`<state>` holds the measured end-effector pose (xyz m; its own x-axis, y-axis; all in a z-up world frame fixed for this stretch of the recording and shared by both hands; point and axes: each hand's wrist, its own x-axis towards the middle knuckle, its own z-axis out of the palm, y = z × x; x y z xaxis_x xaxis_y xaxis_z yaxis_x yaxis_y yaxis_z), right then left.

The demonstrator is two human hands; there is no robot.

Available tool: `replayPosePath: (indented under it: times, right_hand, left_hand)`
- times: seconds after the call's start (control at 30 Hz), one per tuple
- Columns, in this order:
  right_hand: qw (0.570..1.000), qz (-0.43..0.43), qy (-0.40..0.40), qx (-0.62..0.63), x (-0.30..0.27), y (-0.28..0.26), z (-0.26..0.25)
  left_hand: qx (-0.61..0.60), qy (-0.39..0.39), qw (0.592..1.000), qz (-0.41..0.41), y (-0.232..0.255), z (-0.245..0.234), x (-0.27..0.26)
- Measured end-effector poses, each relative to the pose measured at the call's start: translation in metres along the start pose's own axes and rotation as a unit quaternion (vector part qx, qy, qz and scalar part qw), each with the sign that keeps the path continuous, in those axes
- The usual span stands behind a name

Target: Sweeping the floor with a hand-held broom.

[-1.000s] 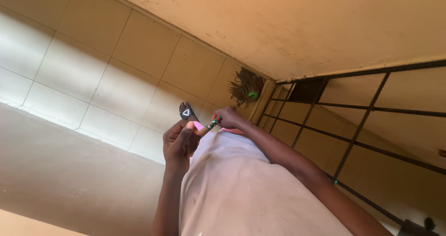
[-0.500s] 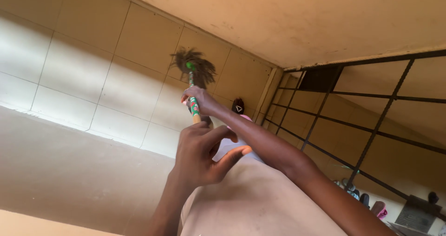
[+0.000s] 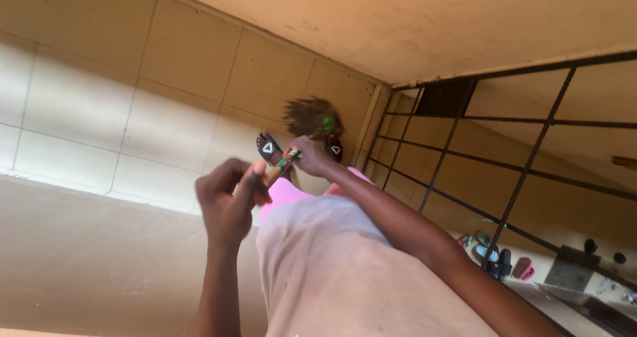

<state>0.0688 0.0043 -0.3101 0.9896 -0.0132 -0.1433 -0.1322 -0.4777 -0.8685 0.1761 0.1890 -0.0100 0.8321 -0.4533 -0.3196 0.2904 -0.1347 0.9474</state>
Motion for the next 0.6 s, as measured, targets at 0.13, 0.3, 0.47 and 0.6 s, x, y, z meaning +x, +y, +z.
replayPosePath:
  times: [0.13,0.3,0.47,0.6]
  right_hand:
    - [0.997,0.058,-0.007,-0.044,-0.043,0.043,0.008]
    - [0.985,0.085,-0.13,-0.079,-0.037,0.03,0.01]
    - [0.991,-0.022,-0.129,-0.019,-0.005,-0.041,0.006]
    - [0.979,-0.194,-0.062,-0.006,0.002,-0.034,0.021]
  left_hand:
    - [-0.122,-0.024,0.988,-0.096,-0.04,0.006,-0.019]
    - [-0.044,-0.017,0.996,-0.077,-0.032,0.011,-0.058]
    - [0.108,0.058,0.992,-0.005,0.017,0.036,-0.113]
    - [0.175,0.037,0.97,0.164,0.016,0.081,-0.14]
